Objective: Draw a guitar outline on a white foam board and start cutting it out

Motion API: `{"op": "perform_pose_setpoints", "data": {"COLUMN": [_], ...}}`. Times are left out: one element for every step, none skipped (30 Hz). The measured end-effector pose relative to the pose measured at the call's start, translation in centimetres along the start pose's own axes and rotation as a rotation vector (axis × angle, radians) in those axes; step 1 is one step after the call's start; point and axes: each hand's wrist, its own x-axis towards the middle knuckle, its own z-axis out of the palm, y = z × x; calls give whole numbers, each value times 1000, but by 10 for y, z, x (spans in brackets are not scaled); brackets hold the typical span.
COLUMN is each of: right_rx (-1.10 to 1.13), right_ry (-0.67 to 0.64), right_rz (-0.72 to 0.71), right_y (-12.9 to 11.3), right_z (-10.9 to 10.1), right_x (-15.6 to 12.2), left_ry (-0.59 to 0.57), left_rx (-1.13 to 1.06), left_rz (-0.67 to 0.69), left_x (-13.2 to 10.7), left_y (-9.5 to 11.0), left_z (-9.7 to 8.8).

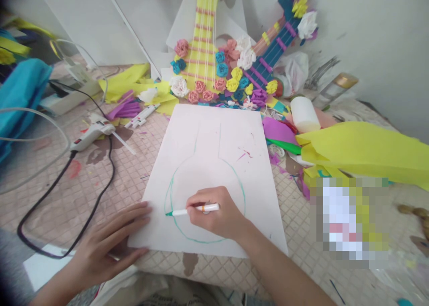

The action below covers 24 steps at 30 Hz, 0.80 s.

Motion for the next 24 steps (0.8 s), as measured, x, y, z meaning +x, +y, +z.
{"op": "perform_pose_setpoints", "data": {"right_rx": [2, 7, 14, 23, 33, 43, 51, 55, 55, 53, 46, 38, 30, 25, 22, 22, 24, 28, 35, 41, 46, 51, 54, 54], "right_ry": [-9, -23, -39, -55, -65, -70, -70, -68, -65, -66, -70, -77, -87, -95, -103, -108, -111, -112, -112, -112, -113, -114, -116, -119], "right_rz": [1, 1, 0, 0, -1, -2, -4, -3, -1, 1, 1, 0, -1, -5, -8, -11, -11, -9, -8, -7, -4, -2, 0, 4], "right_y": [0, 1, 1, 1, 1, 1, 1, 1, 1, 1, 1, 1, 1, 1, 0, -1, -1, -2, -2, -3, -3, -3, -4, -4], "right_z": [0, -1, -2, -2, -3, -3, -4, -4, -4, -4, -4, -4, -4, -5, -6, -7, -9, -10, -11, -11, -12, -12, -12, -12], "right_x": [0, -1, -1, -2, -2, -2, -3, -3, -3, -2, -2, -2, -3, -3, -4, -4, -5, -5, -6, -6, -6, -6, -6, -6], "left_ry": [-3, -6, -9, -10, -10, -9, -9, -9, -9, -7, -3, 0, 4, 5, 6, 4, 1, 2, 5, 5, 6, 7, 7, 3], "left_rx": [0, 0, -1, -3, -6, -8, -11, -14, -17, -21, -24, -25, -26, -25, -23, -22, -23, -25, -27, -30, -31, -32, -31, -31], "left_rz": [-3, -5, -7, -8, -7, -7, -7, -10, -14, -17, -19, -19, -18, -17, -18, -19, -20, -19, -16, -13, -12, -13, -17, -18], "left_x": [-1, -1, -2, -2, -2, -3, -3, -3, -3, -2, -2, -2, -2, -2, -2, -2, -2, -2, -2, -2, -2, -2, -2, -2], "left_y": [0, -1, -1, -1, -1, -1, -1, -1, -1, -1, -1, -1, -1, -1, -2, -2, -2, -2, -2, -2, -2, -2, -2, -1], "left_z": [0, 1, 1, 1, 1, 1, 1, 1, 1, 0, 0, 0, 0, 0, 0, 1, 1, 1, 2, 2, 2, 2, 2, 2]}}
